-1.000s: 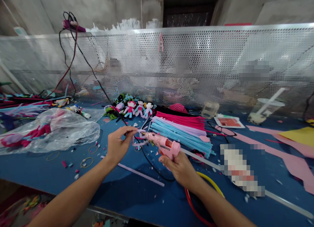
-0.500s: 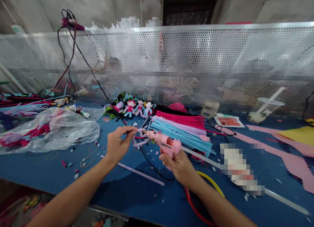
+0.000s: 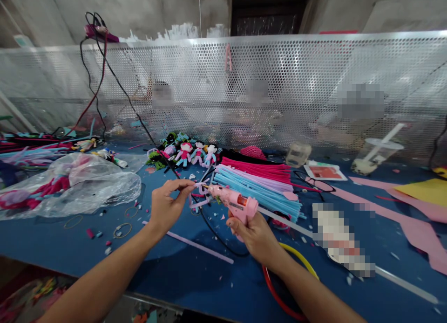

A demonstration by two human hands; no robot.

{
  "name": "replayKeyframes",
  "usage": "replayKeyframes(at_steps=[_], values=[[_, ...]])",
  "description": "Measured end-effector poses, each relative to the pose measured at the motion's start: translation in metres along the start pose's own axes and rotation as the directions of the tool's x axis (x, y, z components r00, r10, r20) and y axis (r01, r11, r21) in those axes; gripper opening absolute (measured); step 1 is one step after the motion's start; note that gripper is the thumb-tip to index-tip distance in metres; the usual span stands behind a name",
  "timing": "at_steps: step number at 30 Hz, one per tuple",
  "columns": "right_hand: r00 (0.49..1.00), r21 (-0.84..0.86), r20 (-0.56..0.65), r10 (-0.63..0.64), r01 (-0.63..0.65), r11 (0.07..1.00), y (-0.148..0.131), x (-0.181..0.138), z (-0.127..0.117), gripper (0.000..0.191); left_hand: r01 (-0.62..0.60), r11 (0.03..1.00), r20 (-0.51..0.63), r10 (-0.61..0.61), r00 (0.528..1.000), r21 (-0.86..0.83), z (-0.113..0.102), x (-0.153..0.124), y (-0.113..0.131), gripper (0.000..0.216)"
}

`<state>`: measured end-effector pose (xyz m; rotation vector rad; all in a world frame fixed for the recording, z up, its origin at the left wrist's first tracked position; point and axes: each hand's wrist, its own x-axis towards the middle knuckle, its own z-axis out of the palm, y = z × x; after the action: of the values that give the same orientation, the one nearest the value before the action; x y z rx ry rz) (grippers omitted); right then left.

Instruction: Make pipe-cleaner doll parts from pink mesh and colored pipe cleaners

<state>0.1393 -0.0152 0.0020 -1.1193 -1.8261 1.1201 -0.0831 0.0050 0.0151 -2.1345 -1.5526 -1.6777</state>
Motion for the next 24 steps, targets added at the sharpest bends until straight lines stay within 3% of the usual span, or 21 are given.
replayKeyframes(at_steps=[24], values=[[0.999,0.02,-0.008,-0.044,0.044,0.999,0.011,-0.002,0.002,0.036,0.044,0.999,-0.001,-0.044,0.999,-0.026,0.001,-0.002,0.0,0.009]])
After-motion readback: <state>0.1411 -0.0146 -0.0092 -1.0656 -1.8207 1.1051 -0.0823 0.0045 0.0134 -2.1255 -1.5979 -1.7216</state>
